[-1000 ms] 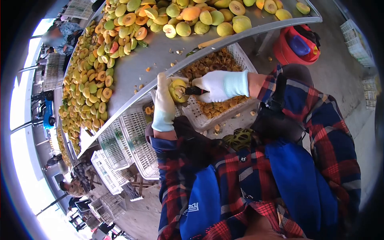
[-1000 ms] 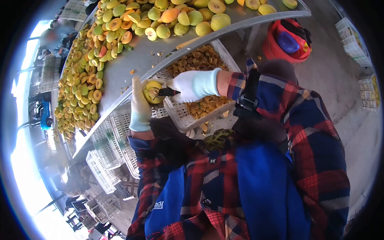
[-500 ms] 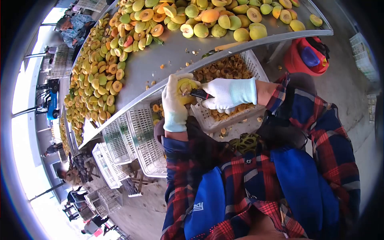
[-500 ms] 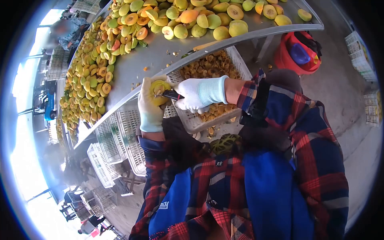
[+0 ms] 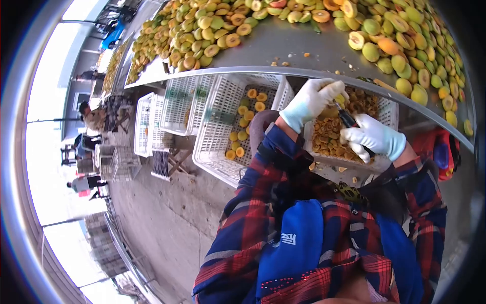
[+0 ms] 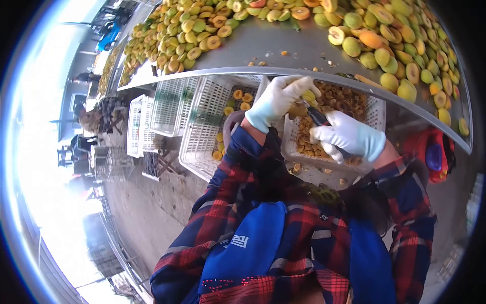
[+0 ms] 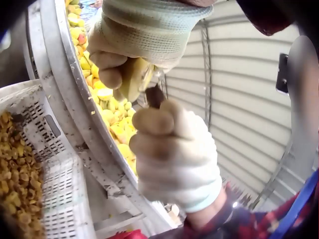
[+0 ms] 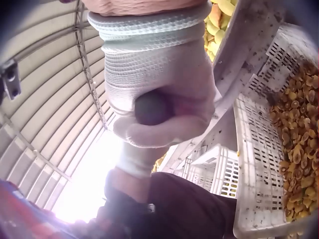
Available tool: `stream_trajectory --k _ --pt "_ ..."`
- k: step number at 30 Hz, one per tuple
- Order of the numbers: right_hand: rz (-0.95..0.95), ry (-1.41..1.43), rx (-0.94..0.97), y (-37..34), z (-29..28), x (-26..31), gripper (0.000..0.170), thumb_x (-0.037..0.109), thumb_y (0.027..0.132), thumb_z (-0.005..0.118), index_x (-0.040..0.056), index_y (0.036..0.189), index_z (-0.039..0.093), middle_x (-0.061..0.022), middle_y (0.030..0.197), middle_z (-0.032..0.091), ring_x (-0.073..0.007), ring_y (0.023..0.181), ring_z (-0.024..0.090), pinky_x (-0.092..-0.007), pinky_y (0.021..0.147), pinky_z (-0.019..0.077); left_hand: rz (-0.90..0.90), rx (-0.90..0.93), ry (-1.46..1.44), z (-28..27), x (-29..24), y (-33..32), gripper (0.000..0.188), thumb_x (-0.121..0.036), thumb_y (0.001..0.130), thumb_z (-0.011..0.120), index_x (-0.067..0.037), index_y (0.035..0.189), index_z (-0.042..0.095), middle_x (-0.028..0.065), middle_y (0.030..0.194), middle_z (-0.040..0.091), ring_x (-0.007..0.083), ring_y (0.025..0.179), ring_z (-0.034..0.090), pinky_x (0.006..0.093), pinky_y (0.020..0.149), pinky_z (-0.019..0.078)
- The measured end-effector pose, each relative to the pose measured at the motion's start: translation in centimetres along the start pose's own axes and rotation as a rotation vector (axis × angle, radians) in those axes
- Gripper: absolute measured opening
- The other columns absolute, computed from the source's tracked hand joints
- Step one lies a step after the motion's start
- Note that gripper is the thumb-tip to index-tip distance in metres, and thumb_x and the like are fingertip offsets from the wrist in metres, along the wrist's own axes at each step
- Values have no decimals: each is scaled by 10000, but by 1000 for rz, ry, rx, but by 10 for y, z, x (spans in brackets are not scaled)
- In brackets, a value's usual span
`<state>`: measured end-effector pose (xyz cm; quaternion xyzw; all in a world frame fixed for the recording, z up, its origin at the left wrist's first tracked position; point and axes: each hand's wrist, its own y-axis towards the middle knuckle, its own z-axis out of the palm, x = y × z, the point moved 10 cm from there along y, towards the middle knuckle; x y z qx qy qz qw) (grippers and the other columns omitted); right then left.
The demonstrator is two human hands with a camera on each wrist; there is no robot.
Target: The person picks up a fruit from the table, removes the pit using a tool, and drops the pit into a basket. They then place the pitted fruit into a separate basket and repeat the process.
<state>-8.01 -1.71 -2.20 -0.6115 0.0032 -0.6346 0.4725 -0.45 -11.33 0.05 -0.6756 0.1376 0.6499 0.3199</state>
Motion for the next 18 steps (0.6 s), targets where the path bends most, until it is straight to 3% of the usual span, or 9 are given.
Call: stream_trajectory --k 2,5,8,11,13,15,18 --pt "-16 -23 -119 3 -2 -2 209 227 930 570 48 953 466 6 552 475 -87 412 461 -257 391 419 61 -52 2 -5 7 6 425 -404 967 563 6 971 677 60 848 675 104 735 605 250 673 486" --pt "-160 118 -300 6 -11 -1 226 253 951 558 51 1023 486 12 559 465 -87 391 433 -249 378 409 138 -201 -306 0 10 10 407 -384 958 585 15 989 658 44 859 649 105 775 588 258 693 484" --pt "-247 137 -334 10 -5 4 227 269 962 555 61 1026 488 9 559 461 -86 384 433 -241 368 401 201 -337 -111 -4 -8 -6 327 -295 916 643 25 988 648 38 813 634 94 747 559 256 678 475" --pt "-301 247 -354 15 7 7 227 274 966 555 66 1028 488 8 555 458 -85 379 435 -239 359 396 289 -568 -41 -12 -14 -15 291 -256 932 622 35 945 626 27 748 616 84 687 519 257 639 455" --pt "-304 367 -318 17 9 9 207 260 964 553 72 1017 485 5 554 470 -89 373 436 -241 353 400 328 -575 -75 -15 -16 -14 289 -252 942 608 37 927 624 24 734 612 82 677 513 257 631 451" --pt "-286 273 -305 15 3 12 207 256 961 555 71 1016 480 2 554 473 -93 374 438 -245 355 401 357 -580 -114 -21 -20 -18 290 -247 951 595 39 908 622 20 721 607 80 667 507 258 623 448" --pt "-256 22 -317 17 -15 2 218 248 953 566 64 1015 466 -8 548 476 -106 387 453 -260 365 403 12 -203 -242 -9 -5 -1 331 -275 966 567 46 949 647 51 761 652 106 667 562 258 634 472"
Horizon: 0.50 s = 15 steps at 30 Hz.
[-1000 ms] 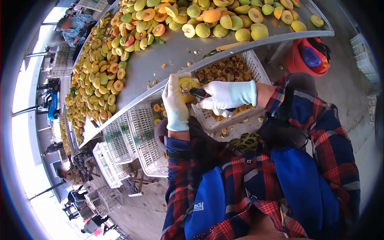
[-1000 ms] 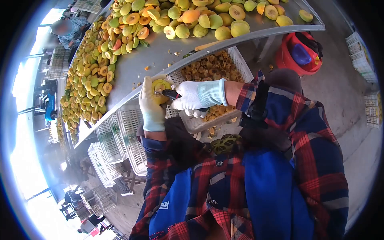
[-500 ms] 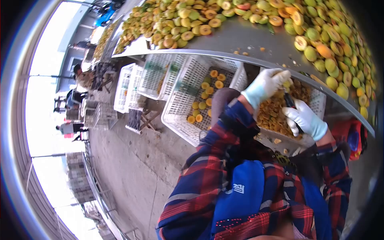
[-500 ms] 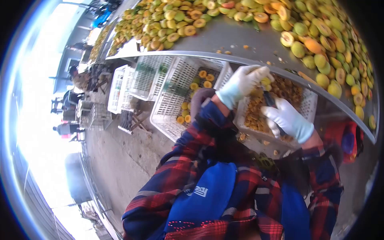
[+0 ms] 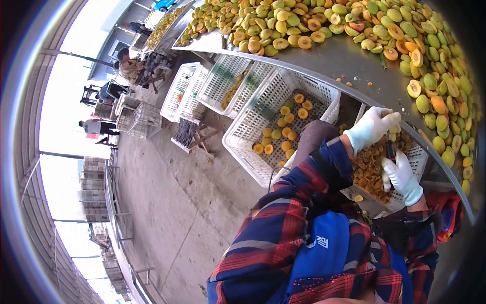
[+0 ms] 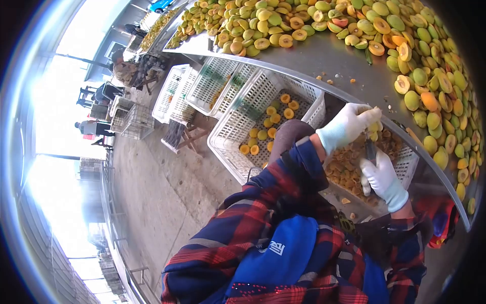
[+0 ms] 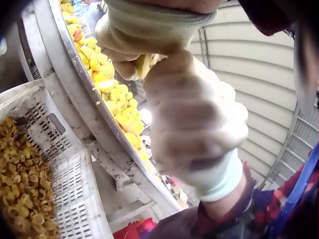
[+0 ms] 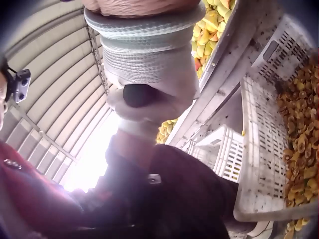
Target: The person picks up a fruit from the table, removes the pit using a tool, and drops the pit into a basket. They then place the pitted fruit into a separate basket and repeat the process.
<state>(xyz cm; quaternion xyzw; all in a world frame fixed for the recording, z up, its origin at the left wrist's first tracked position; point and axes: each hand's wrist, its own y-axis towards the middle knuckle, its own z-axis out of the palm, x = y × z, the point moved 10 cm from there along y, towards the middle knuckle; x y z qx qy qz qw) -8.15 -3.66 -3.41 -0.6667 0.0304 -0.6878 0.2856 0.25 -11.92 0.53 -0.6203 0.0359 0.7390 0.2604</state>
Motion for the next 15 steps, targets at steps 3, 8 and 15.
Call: stream_trajectory --k 3,8,15 --pt "36 -82 105 -3 12 -5 200 229 953 552 56 985 457 -17 541 486 -113 404 485 -272 383 416 33 96 139 -2 9 6 333 -270 959 575 51 990 660 72 806 676 131 708 604 277 681 500" --pt "-10 171 -96 -9 21 -15 175 220 956 540 83 935 433 -11 551 457 -122 400 462 -290 387 437 242 -18 271 7 -7 -2 288 -228 966 558 41 974 660 61 825 673 100 720 583 260 661 482" --pt "0 97 113 -8 17 19 206 141 922 530 -21 1044 490 -61 653 543 -145 476 543 -299 432 468 298 -201 -93 -3 7 1 280 -213 1007 490 15 1006 654 78 859 680 108 761 609 245 703 499"
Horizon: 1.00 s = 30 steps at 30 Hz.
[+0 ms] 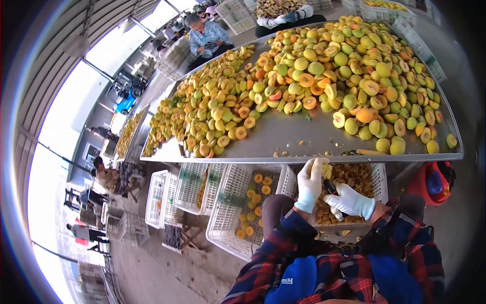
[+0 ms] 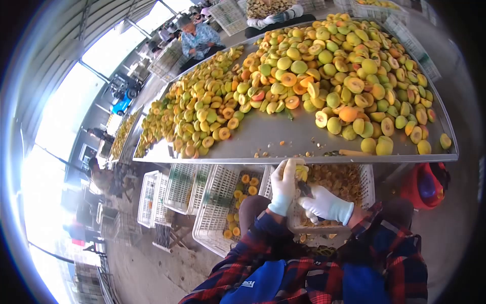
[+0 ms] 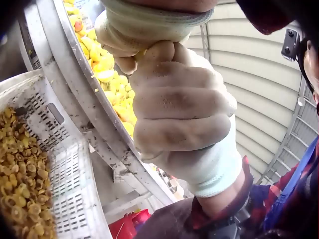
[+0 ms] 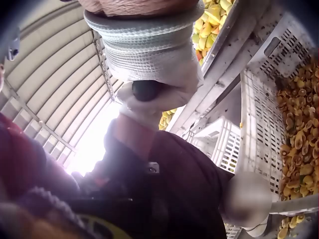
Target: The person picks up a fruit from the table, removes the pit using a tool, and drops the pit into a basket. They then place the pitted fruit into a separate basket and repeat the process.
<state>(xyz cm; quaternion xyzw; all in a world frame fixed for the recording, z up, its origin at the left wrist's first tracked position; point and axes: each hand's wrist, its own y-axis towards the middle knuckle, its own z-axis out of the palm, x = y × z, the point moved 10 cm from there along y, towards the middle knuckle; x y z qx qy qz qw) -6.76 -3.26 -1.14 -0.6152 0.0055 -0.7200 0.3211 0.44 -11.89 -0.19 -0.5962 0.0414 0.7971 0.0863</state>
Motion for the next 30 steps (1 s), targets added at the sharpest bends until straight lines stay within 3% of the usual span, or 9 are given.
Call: stream_trajectory --k 5,7,9,11,13,16,21,27,30 --pt "106 -277 14 -8 -7 -14 306 241 923 557 -49 1021 551 -88 707 618 -159 543 604 -328 511 506 -319 386 355 21 -1 -5 389 -341 996 478 0 990 664 79 819 678 117 709 623 235 630 484" --pt "-28 -378 -147 -9 -12 -4 297 244 914 558 -44 986 573 -102 722 636 -171 563 625 -331 527 511 -223 288 220 16 7 0 417 -342 1000 462 17 963 670 91 815 684 141 707 630 258 649 499" --pt "-492 -483 -345 -3 -17 7 298 234 899 571 -45 1003 573 -122 726 647 -193 564 636 -344 522 510 -54 82 181 16 -2 0 466 -355 1010 421 31 938 673 111 816 689 164 717 637 275 683 512" --pt "-201 -218 -225 2 -15 -9 307 221 885 583 -60 1007 566 -140 758 654 -213 552 637 -346 502 513 147 -15 216 4 3 3 566 -428 1032 336 30 960 661 142 827 686 196 737 641 291 695 521" --pt "-427 -286 -280 10 -19 -4 276 191 884 572 -46 1023 559 -119 694 630 -192 516 611 -342 497 510 57 -38 141 7 5 2 578 -447 1033 306 32 1006 630 163 853 680 207 722 630 294 691 523" --pt "10 -174 -84 -3 -18 -12 269 224 907 570 -42 869 556 -73 613 595 -146 458 571 -294 437 465 -31 30 68 13 2 -1 536 -404 1027 330 49 1003 615 170 856 672 207 760 621 307 741 517" --pt "61 -89 57 -14 -15 -10 291 253 916 565 -7 787 538 -31 569 539 -116 447 524 -293 430 438 -34 232 261 25 -7 3 518 -393 1017 370 54 977 628 159 844 675 204 774 626 306 741 516" --pt "-13 76 -85 -7 -5 -17 231 205 922 577 2 855 489 -45 574 537 -127 454 532 -292 396 415 153 16 174 17 -12 1 441 -300 1012 385 45 929 647 146 833 686 179 762 607 285 746 497" --pt "79 -31 133 -12 -12 -18 276 256 921 572 8 818 508 -53 599 564 -134 461 547 -294 417 445 -39 273 161 33 -4 3 462 -351 1006 405 43 932 637 137 810 668 161 737 631 267 696 519"
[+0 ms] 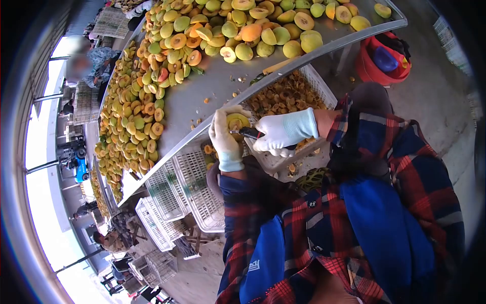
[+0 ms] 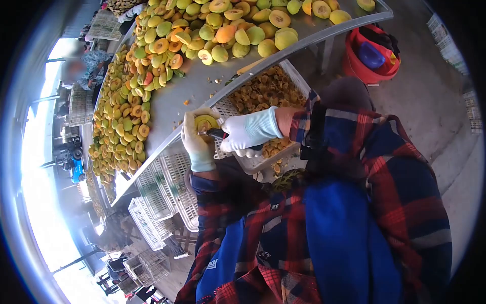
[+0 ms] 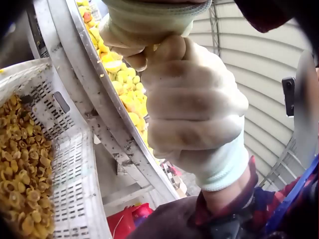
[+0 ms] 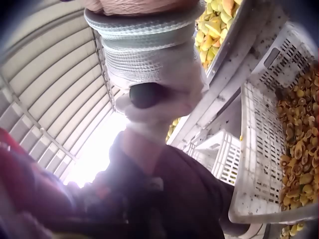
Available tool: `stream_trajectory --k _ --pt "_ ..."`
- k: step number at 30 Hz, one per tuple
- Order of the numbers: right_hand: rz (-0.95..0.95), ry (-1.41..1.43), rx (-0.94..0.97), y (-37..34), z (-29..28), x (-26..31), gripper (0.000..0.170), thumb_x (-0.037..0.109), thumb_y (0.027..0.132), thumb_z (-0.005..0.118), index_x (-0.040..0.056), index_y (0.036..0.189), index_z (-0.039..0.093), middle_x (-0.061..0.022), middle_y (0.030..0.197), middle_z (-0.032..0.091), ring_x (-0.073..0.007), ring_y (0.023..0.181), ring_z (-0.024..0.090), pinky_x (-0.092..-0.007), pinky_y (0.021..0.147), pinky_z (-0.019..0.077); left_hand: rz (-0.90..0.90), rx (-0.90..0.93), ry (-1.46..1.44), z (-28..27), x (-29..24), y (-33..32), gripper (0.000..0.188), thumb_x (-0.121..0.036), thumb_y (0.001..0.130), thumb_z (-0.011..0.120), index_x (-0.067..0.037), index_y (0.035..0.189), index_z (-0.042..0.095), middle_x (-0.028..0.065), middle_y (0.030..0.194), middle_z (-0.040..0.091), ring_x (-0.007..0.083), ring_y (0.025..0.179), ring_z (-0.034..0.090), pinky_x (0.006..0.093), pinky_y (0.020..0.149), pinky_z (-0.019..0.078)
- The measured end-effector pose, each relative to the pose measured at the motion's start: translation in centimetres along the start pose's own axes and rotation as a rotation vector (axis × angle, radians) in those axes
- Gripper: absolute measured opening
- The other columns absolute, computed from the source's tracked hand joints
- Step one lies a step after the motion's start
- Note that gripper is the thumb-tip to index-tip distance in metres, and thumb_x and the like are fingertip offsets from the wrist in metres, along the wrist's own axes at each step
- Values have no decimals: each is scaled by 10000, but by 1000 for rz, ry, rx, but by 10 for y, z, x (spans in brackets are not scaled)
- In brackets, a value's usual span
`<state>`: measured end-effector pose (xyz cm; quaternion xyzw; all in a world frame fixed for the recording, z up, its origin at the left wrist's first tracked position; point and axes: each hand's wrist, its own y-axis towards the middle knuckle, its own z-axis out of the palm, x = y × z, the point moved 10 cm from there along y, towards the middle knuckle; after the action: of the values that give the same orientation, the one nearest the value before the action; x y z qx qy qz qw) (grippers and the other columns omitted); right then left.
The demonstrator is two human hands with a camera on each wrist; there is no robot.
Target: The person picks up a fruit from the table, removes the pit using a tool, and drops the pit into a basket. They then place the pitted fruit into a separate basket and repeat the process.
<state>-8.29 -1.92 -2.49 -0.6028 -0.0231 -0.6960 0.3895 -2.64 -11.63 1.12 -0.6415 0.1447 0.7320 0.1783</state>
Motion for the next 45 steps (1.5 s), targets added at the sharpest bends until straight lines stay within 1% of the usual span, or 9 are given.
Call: stream_trajectory --k 5,14,25,30,32,34,36,40,45 --pt "0 -136 -54 -10 2 -8 311 279 904 592 -13 811 539 -56 610 581 -144 480 575 -293 442 472 -257 352 257 16 20 -2 493 -399 969 482 58 894 650 127 796 670 163 672 637 270 627 535" --pt "-176 434 4 -2 11 0 284 250 909 592 -33 913 599 -42 553 517 -135 423 503 -271 402 425 -48 -148 -141 -2 25 6 463 -446 993 441 -8 1048 582 144 843 646 179 607 596 279 528 498" --pt "-492 -801 -556 12 -25 9 435 369 894 596 30 1147 498 -230 844 633 -423 793 620 -472 672 505 -118 -171 -379 -1 34 2 518 -523 961 464 -36 1105 564 165 951 633 218 635 589 323 566 506" --pt "-559 -905 -649 3 -19 7 347 335 894 588 22 1025 517 -171 754 625 -347 673 642 -431 586 506 -119 -56 -448 -22 39 17 479 -488 973 477 -39 1126 548 159 986 619 218 693 597 319 622 512" --pt "24 284 -416 14 -27 -61 315 314 919 555 9 997 553 -90 720 610 -210 577 618 -359 512 494 132 -376 85 -61 -5 6 528 -489 992 404 -15 1206 501 144 1013 612 214 725 622 265 537 510" --pt "55 410 -317 14 -25 -76 309 305 926 540 2 982 570 -64 719 598 -163 554 586 -327 498 485 393 -491 900 -72 -67 -21 563 76 679 659 -38 1211 513 131 1077 598 247 1001 602 365 821 536" --pt "70 686 -138 19 -12 -75 319 302 933 528 -8 950 599 -55 723 597 -133 494 533 -291 482 476 450 -554 1242 -102 -88 -35 235 -132 964 435 -17 1102 587 113 1068 578 220 967 593 357 814 534" --pt "27 719 -271 15 -40 -57 295 267 921 549 -23 947 593 -79 712 604 -153 482 543 -302 460 475 -9 -752 695 -193 -60 -31 304 -301 954 530 -41 1068 638 116 997 612 239 931 602 337 806 496" --pt "-23 476 -510 15 -71 -57 290 220 886 565 -70 899 551 -138 705 605 -197 467 584 -341 384 452 58 -178 1230 -127 -49 82 371 -343 910 597 -28 1103 640 171 1065 660 272 952 632 361 852 478"
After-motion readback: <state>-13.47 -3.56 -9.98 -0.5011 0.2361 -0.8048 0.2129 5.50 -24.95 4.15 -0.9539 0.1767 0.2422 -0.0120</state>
